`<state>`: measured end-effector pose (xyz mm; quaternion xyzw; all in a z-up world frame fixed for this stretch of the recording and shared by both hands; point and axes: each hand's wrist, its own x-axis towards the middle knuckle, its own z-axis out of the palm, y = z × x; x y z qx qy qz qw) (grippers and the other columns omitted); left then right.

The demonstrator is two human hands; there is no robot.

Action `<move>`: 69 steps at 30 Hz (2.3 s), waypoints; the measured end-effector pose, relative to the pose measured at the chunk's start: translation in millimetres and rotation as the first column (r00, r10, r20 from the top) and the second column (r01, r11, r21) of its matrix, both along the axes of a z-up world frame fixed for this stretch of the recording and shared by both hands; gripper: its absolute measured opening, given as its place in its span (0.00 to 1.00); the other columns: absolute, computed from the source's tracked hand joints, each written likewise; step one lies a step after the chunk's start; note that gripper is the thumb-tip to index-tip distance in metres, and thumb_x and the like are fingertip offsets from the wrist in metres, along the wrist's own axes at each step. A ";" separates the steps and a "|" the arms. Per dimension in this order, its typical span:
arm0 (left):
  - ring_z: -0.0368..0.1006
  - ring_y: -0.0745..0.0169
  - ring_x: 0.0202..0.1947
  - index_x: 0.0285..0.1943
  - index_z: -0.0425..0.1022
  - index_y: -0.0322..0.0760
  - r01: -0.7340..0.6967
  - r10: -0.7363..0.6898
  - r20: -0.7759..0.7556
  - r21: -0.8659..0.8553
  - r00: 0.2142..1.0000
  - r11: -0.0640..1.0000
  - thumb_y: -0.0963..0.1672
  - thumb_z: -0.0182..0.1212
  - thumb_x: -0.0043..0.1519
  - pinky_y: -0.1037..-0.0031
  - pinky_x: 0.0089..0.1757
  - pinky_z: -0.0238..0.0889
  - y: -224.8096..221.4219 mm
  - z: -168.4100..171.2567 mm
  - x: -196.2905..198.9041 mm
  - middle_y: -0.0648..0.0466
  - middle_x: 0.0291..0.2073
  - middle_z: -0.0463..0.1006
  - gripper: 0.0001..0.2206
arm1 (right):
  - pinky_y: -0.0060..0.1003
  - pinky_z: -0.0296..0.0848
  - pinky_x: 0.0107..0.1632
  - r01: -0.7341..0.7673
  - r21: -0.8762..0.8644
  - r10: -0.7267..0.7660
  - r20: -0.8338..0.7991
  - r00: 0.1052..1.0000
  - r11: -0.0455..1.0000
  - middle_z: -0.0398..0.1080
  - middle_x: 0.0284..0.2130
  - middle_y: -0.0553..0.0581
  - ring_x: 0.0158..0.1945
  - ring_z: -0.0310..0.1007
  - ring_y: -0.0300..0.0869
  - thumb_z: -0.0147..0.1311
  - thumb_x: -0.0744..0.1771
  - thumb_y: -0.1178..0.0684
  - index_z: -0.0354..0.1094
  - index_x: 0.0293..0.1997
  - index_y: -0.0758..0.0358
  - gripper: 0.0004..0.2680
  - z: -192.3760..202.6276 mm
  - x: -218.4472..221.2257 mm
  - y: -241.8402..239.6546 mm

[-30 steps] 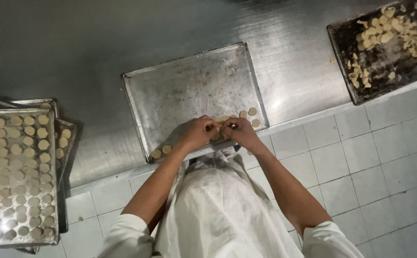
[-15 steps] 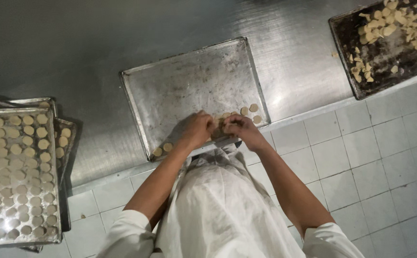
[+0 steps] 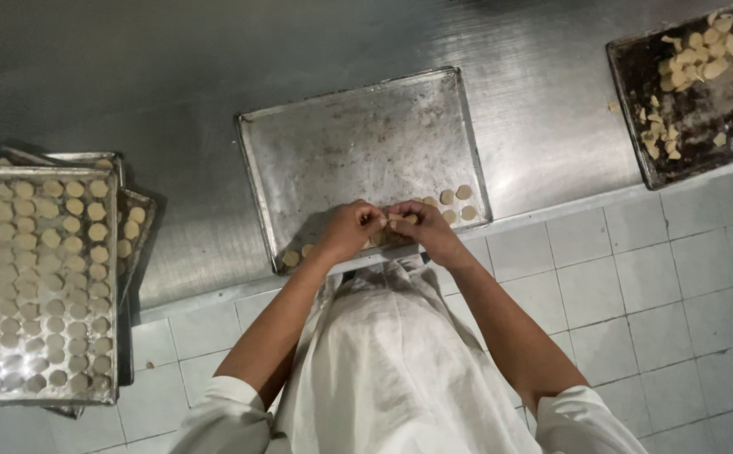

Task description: The person picks up small pieces of dough from one tray and arranges them in organized rows onto another metal tray by hand.

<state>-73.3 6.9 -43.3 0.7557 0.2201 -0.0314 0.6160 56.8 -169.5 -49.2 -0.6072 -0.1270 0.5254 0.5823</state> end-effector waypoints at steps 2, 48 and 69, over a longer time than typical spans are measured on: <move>0.75 0.58 0.35 0.41 0.79 0.33 -0.016 0.016 -0.004 0.027 1.000 1.000 0.45 0.63 0.63 0.67 0.40 0.68 1.6 -7.3 -2.1 0.52 0.37 0.78 0.08 | 0.32 0.74 0.41 0.015 0.042 -0.015 0.000 1.000 0.999 0.72 0.39 0.55 0.39 0.72 0.37 0.59 0.67 0.60 0.70 0.51 0.74 0.10 -5.0 -0.5 0.4; 0.78 0.54 0.38 0.42 0.80 0.32 -0.062 0.069 -0.064 0.105 0.996 0.992 0.47 0.66 0.62 0.65 0.42 0.69 8.4 -6.3 -22.5 0.46 0.39 0.81 0.11 | 0.27 0.75 0.43 0.025 -0.074 -0.005 0.257 0.966 0.997 0.76 0.38 0.53 0.39 0.75 0.35 0.61 0.65 0.61 0.72 0.50 0.67 0.10 3.7 -24.6 20.3; 0.79 0.56 0.38 0.44 0.82 0.33 -0.065 0.176 -0.338 0.317 0.925 0.946 0.49 0.64 0.64 0.65 0.43 0.70 42.3 19.5 -69.8 0.47 0.38 0.84 0.13 | 0.30 0.75 0.40 -0.035 -0.034 0.037 0.077 0.996 0.999 0.74 0.38 0.52 0.38 0.73 0.36 0.60 0.65 0.62 0.71 0.51 0.70 0.10 -15.2 -46.9 59.3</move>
